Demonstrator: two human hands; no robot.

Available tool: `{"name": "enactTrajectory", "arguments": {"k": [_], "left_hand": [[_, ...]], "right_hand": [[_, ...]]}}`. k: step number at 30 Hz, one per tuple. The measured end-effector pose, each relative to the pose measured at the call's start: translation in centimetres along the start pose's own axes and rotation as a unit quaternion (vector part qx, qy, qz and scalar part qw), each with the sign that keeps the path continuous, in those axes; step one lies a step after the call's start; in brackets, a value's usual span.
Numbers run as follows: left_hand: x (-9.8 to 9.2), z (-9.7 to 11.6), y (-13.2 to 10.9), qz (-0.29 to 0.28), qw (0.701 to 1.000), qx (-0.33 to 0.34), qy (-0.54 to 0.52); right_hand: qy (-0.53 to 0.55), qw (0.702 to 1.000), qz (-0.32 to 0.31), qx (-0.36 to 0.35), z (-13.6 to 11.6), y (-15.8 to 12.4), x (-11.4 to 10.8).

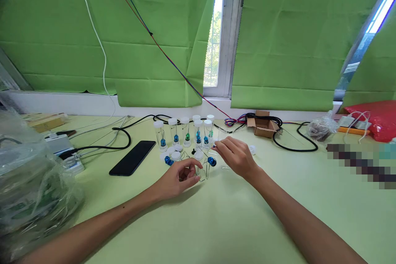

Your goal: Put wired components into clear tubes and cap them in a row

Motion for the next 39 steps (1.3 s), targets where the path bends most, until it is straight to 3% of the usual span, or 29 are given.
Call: {"name": "enactTrajectory", "arguments": {"k": [7, 19, 28, 34, 39], "left_hand": [[0.2, 0.1, -0.3, 0.087, 0.978, 0.092, 0.163], [-0.1, 0.0, 0.6, 0.109, 0.878, 0.232, 0.403], [-0.1, 1.9, 4.3, 0.167, 0.945, 0.111, 0.259], [2.0, 2.7, 8.0, 0.187, 0.961, 0.076, 0.188], [3.3, 3.7, 9.5, 0.204, 0.962, 0.065, 0.168]], "right_hand": [[-0.019, 1.000, 0.016, 0.006, 1.0, -0.2, -0.7], [-0.075, 0.997, 0.034, -0.014, 1.9, 0.0, -2.1], [-0.089, 0.995, 0.033, -0.011, 2.4, -0.5, -2.1], [-0.093, 0.994, 0.039, -0.036, 1.8, 0.2, -2.3], [-0.099, 0.993, 0.045, -0.040, 1.6, 0.6, -2.5]]}}
Point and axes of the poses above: each hand's wrist, its own y-axis towards the middle knuckle, its own x-axis out of the palm, z = x × y, the point moved 2 cm from there along y, towards the middle knuckle, and after that the axes turned 13 degrees about -x, right-handed, at the moved point
